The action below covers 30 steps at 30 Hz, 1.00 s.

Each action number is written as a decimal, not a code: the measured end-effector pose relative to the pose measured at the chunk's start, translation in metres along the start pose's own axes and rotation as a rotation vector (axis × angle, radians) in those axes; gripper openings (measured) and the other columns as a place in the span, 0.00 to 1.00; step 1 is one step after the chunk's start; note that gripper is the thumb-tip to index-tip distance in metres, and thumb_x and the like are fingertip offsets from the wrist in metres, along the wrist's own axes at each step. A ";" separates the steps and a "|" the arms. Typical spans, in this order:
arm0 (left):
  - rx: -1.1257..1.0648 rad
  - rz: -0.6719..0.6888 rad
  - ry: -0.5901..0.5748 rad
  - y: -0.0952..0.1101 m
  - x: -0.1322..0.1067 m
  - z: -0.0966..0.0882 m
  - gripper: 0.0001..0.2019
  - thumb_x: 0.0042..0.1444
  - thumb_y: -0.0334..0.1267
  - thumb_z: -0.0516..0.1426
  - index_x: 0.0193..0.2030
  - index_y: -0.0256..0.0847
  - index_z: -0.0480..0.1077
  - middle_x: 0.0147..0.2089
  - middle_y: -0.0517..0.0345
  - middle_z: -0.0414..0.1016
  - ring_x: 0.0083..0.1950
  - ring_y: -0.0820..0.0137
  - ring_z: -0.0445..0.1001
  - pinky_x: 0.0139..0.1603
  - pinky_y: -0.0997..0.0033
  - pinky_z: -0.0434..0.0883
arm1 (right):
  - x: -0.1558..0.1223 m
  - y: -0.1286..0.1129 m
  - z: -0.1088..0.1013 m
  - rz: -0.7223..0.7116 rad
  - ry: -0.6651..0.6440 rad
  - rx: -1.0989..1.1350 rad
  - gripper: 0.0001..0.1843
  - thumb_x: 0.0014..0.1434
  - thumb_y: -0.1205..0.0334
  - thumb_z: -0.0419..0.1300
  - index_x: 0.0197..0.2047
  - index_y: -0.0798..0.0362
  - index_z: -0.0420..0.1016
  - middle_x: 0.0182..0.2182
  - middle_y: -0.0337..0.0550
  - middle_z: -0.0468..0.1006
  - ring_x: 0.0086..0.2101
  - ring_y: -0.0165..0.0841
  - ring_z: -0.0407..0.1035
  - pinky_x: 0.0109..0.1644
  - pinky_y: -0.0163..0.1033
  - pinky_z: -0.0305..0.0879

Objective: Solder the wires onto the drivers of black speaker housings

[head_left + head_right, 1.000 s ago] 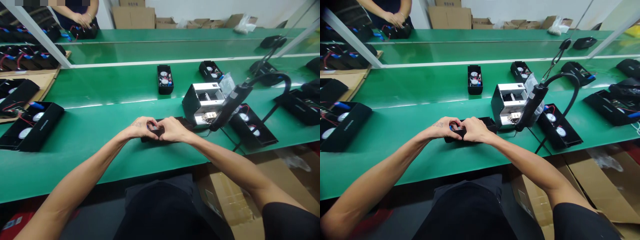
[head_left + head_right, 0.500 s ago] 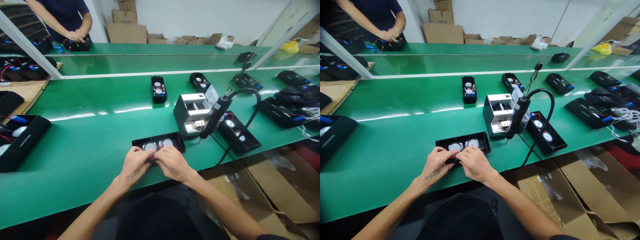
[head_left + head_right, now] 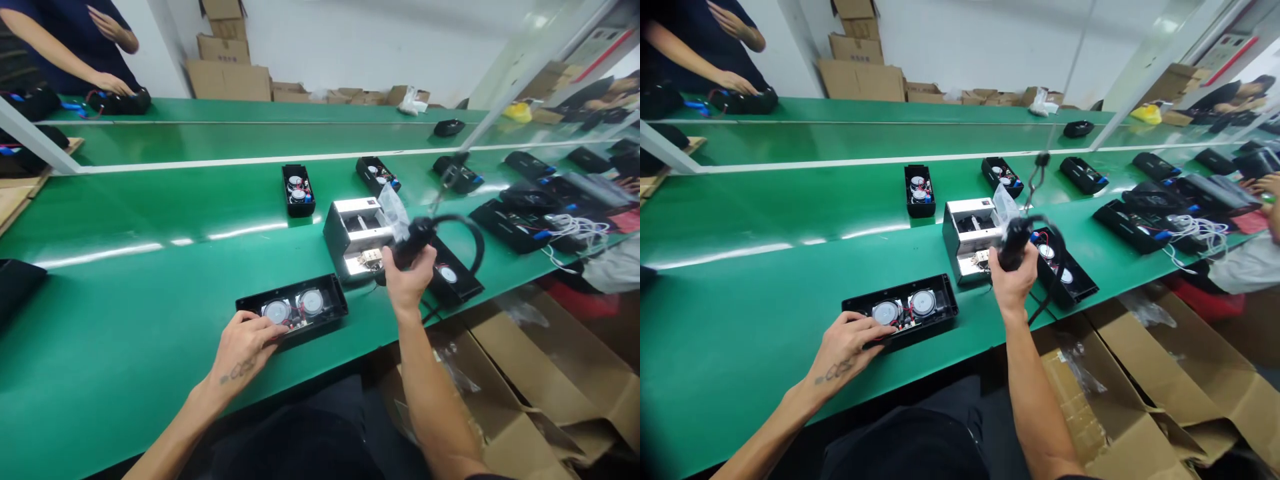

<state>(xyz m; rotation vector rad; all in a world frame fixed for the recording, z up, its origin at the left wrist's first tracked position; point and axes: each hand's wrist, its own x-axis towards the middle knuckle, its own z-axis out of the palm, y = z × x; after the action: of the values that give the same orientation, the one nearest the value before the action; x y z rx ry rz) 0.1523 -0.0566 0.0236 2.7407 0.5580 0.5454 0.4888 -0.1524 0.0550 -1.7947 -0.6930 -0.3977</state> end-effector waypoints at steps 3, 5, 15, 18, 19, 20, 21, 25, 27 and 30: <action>-0.010 -0.005 -0.009 -0.002 0.000 0.000 0.13 0.60 0.30 0.63 0.47 0.52 0.81 0.40 0.64 0.87 0.39 0.64 0.80 0.44 0.61 0.70 | -0.012 0.002 -0.005 0.131 -0.110 0.349 0.24 0.56 0.51 0.70 0.50 0.48 0.64 0.29 0.34 0.75 0.26 0.34 0.72 0.34 0.43 0.73; -0.021 -0.006 -0.005 -0.003 0.000 0.000 0.13 0.60 0.31 0.63 0.48 0.53 0.81 0.40 0.64 0.87 0.39 0.64 0.80 0.44 0.61 0.71 | -0.011 -0.001 -0.010 0.223 -0.290 0.536 0.21 0.56 0.54 0.70 0.47 0.48 0.66 0.21 0.26 0.70 0.18 0.29 0.65 0.26 0.39 0.66; -0.138 -0.164 0.096 0.001 0.008 0.006 0.11 0.59 0.37 0.63 0.47 0.53 0.81 0.38 0.62 0.87 0.38 0.61 0.77 0.37 0.63 0.74 | 0.042 -0.049 -0.005 -0.029 -0.032 0.679 0.16 0.58 0.53 0.69 0.42 0.45 0.65 0.18 0.23 0.63 0.15 0.27 0.61 0.22 0.37 0.62; -0.137 -0.200 0.079 0.006 0.015 0.006 0.12 0.56 0.36 0.65 0.47 0.53 0.82 0.36 0.61 0.86 0.36 0.62 0.76 0.36 0.65 0.74 | 0.044 -0.048 0.007 -0.005 -0.134 0.632 0.14 0.58 0.55 0.68 0.38 0.47 0.66 0.16 0.24 0.66 0.15 0.27 0.62 0.22 0.38 0.62; -0.131 -0.213 0.073 0.007 0.017 0.006 0.12 0.55 0.36 0.66 0.47 0.53 0.82 0.36 0.61 0.86 0.36 0.62 0.76 0.36 0.66 0.73 | 0.043 -0.049 0.007 0.006 -0.185 0.621 0.15 0.57 0.55 0.69 0.37 0.47 0.66 0.16 0.24 0.66 0.14 0.27 0.62 0.22 0.38 0.62; -0.124 -0.230 0.067 0.009 0.019 0.006 0.13 0.55 0.36 0.66 0.48 0.53 0.82 0.35 0.61 0.85 0.36 0.63 0.75 0.36 0.67 0.73 | 0.041 -0.051 0.006 0.020 -0.239 0.618 0.15 0.57 0.55 0.69 0.37 0.48 0.66 0.16 0.24 0.66 0.14 0.27 0.62 0.21 0.38 0.61; -0.116 -0.248 0.060 0.010 0.020 0.005 0.14 0.54 0.36 0.66 0.48 0.53 0.81 0.34 0.61 0.84 0.36 0.63 0.75 0.35 0.67 0.72 | 0.038 -0.055 0.004 0.036 -0.300 0.630 0.15 0.57 0.55 0.70 0.37 0.48 0.67 0.16 0.24 0.66 0.14 0.26 0.62 0.21 0.37 0.60; -0.083 -0.298 0.021 0.013 0.024 0.004 0.18 0.49 0.33 0.67 0.48 0.54 0.80 0.32 0.63 0.82 0.35 0.64 0.74 0.35 0.69 0.69 | 0.009 -0.086 -0.010 0.097 -0.471 0.831 0.13 0.60 0.60 0.68 0.44 0.47 0.69 0.16 0.22 0.63 0.13 0.25 0.59 0.19 0.35 0.58; -0.077 -0.324 -0.003 0.015 0.026 0.004 0.19 0.48 0.33 0.67 0.48 0.53 0.79 0.32 0.63 0.82 0.35 0.64 0.74 0.35 0.68 0.68 | -0.013 -0.105 -0.013 0.094 -0.524 0.965 0.12 0.63 0.61 0.65 0.47 0.45 0.68 0.17 0.22 0.62 0.13 0.24 0.57 0.18 0.34 0.57; -0.097 -0.364 -0.051 0.017 0.028 0.003 0.19 0.48 0.33 0.68 0.49 0.51 0.77 0.33 0.62 0.83 0.36 0.63 0.74 0.36 0.67 0.68 | -0.047 -0.128 -0.008 0.075 -0.647 1.110 0.12 0.66 0.61 0.63 0.50 0.43 0.66 0.18 0.22 0.63 0.13 0.24 0.57 0.18 0.32 0.57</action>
<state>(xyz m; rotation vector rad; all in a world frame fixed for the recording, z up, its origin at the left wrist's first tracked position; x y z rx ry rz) 0.1833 -0.0604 0.0356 2.4716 0.9627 0.3994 0.3720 -0.1451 0.1256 -0.8327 -1.0099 0.5797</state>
